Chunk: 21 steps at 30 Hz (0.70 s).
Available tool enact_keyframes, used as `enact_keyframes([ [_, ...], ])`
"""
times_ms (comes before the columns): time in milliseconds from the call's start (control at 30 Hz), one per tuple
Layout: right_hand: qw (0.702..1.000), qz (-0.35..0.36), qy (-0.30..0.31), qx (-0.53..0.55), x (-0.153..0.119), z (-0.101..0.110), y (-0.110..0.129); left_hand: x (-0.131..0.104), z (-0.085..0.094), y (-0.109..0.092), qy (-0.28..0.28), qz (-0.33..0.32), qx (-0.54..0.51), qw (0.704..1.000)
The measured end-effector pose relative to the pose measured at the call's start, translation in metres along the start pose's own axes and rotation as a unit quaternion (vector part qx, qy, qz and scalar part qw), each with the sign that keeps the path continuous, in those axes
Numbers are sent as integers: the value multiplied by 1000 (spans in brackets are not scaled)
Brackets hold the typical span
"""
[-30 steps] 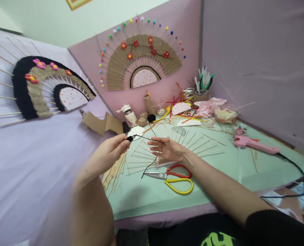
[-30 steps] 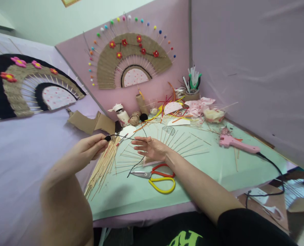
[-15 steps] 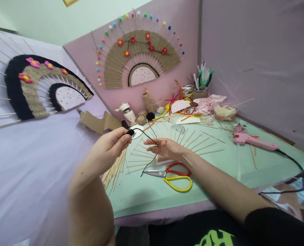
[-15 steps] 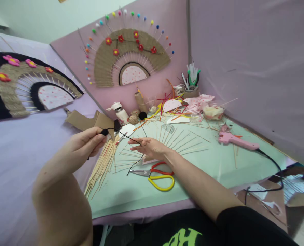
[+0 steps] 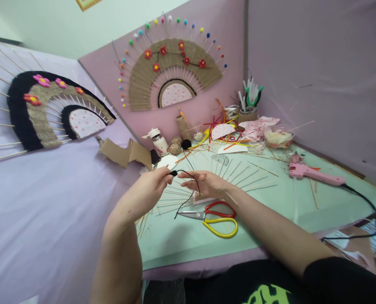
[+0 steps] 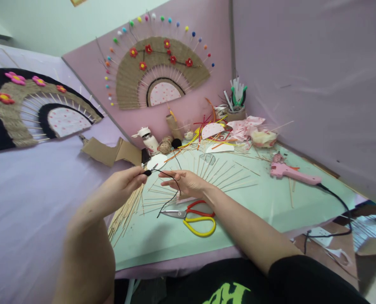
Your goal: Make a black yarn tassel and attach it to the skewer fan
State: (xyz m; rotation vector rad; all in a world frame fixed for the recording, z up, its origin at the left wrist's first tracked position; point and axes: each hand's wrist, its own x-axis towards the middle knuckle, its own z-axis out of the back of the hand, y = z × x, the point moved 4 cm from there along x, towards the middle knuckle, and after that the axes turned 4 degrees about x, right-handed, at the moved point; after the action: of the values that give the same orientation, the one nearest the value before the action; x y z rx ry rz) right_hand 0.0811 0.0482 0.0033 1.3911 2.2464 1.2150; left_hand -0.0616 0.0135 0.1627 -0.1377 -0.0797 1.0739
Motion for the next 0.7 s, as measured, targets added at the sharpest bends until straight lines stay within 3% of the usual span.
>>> enact_keyframes([
  [233, 983, 91, -30, -159, -2, -3, 10, 7, -21, -7, 42, -13, 24, 999],
  [400, 958, 65, -76, -269, -11, -13, 14, 12, -40, -8, 44, -50, 18, 998],
  [600, 884, 151, -85, -434, -17, -27, 25, 14, -53, -8, 57, -73, 27, 995],
  [700, 855, 160, -77, -488, -17, -29, 26, 11, -56, -10, 65, -71, 23, 995],
])
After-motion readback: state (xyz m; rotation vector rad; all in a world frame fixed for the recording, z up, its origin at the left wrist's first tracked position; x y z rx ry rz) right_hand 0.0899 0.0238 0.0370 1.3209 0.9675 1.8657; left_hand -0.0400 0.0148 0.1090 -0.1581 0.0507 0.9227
